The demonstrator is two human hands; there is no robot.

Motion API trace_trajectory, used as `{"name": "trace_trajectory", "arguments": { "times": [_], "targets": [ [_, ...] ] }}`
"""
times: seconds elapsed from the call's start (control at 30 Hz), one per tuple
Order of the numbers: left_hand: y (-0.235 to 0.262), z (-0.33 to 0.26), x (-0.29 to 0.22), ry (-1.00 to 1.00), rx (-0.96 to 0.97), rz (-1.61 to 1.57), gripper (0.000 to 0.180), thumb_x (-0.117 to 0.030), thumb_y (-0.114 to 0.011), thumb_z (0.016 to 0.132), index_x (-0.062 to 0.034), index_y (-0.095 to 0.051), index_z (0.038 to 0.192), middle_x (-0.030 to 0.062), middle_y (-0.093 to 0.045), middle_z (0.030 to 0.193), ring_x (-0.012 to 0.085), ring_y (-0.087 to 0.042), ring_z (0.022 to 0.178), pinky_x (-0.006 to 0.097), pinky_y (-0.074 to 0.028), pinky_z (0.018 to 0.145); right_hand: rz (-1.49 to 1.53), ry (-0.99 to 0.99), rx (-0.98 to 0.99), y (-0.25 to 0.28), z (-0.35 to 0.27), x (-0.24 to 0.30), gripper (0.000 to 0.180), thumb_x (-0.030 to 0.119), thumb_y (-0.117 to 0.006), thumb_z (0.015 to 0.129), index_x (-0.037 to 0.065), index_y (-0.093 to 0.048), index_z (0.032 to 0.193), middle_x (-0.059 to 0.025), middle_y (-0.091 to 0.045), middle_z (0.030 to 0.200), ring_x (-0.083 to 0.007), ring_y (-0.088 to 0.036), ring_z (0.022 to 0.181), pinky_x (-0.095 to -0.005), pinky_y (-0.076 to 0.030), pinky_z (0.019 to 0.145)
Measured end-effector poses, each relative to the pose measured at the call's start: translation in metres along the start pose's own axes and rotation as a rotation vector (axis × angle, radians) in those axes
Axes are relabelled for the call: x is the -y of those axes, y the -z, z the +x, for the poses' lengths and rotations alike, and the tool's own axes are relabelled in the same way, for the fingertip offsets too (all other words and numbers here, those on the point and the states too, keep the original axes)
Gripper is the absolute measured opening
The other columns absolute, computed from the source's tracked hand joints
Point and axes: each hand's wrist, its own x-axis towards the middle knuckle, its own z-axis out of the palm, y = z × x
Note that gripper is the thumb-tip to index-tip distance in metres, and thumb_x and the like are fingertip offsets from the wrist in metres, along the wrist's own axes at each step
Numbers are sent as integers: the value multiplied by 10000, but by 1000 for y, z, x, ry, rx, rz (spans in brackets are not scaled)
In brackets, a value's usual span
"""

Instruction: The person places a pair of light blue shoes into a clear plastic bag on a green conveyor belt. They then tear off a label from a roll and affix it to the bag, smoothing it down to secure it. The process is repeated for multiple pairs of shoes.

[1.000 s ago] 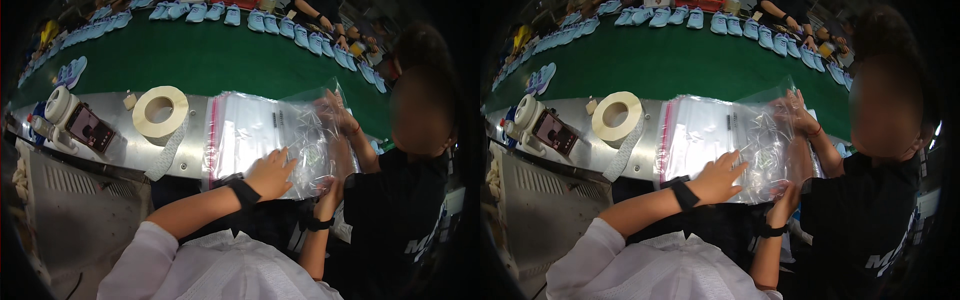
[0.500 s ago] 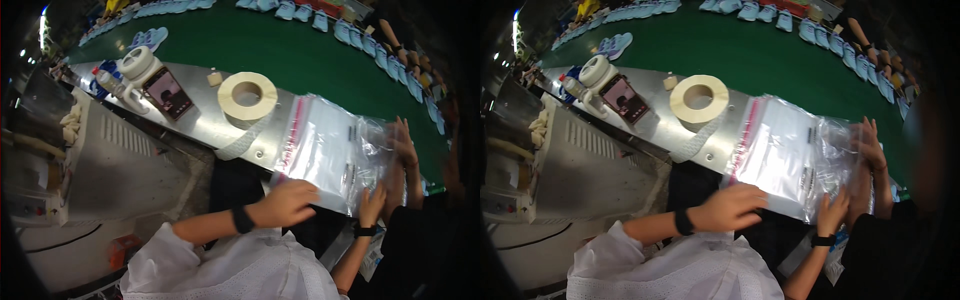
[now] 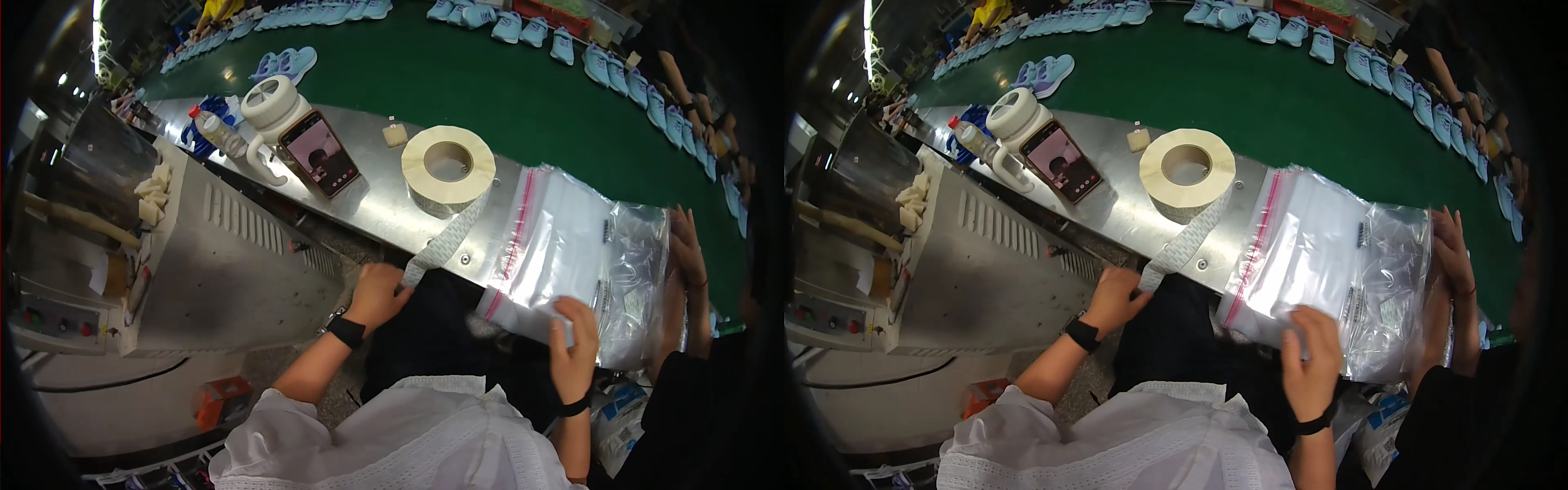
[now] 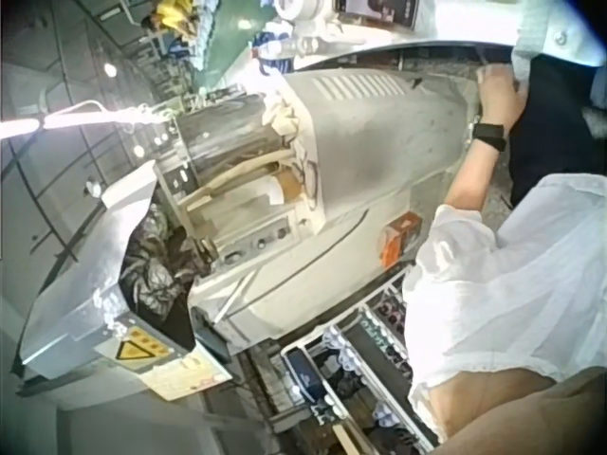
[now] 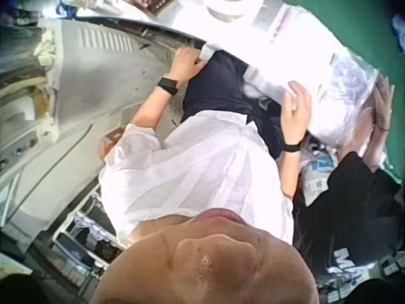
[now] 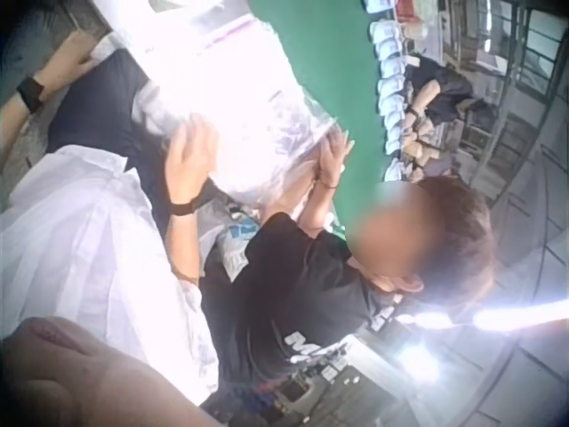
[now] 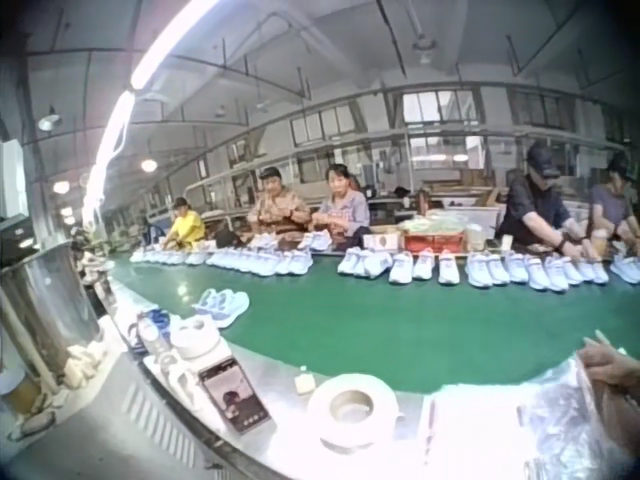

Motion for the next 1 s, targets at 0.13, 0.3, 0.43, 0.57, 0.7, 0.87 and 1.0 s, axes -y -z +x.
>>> {"name": "trace_trajectory", "arguments": {
  "times": [0.13,0.3,0.43,0.57,0.7,0.87,1.0],
  "targets": [
    [23,-21,-42,151,341,-768,186,-197,-635,861,-34,-621,951,29,-633,801,99,-579,705,263,-464,631,615,-289,530,-48,8,7,228,117,-574,877,-14,-577,1064,-95,-621,955,-166,-605,855,-271,-473,731],
    [12,-19,-81,63,611,-1145,202,-222,-584,907,-45,-610,1003,-19,-588,885,31,-531,776,199,-448,666,1115,-613,570,-89,20,5,169,177,-552,920,11,-581,942,-8,-595,810,-66,-543,716,-218,-451,675],
    [31,24,-74,132,514,-1334,286,-321,-466,953,-53,-562,923,38,-598,862,122,-605,745,245,-518,650,1011,-583,393,-76,14,-6,143,164,-552,917,43,-544,842,22,-563,765,-43,-505,666,-195,-437,651],
    [25,90,-42,178,175,-1521,325,-247,-504,934,-12,-428,1146,111,-511,1103,232,-591,976,320,-512,779,900,-550,423,-60,2,-12,144,138,-561,910,38,-540,808,40,-522,720,-27,-456,644,-189,-394,610],
    [21,82,-48,233,-58,-1430,356,-213,-474,945,17,-412,1209,117,-547,1095,209,-603,972,297,-514,778,748,-464,544,-42,-8,-13,170,113,-591,891,28,-530,756,62,-443,646,-19,-363,600,-200,-313,526],
    [19,12,-67,13,31,-937,413,-132,-514,926,3,-376,1291,63,-552,1006,110,-567,883,234,-472,733,775,-436,687,-44,-5,0,209,145,-605,886,34,-517,733,65,-433,623,-24,-355,574,-215,-303,492],
    [22,-29,-100,47,233,-1216,514,-22,-545,882,-27,-324,1346,45,-543,959,82,-542,831,211,-449,723,694,-353,615,-56,18,11,176,142,-594,891,38,-524,767,55,-475,649,-33,-399,591,-222,-338,514]
  ]
}}
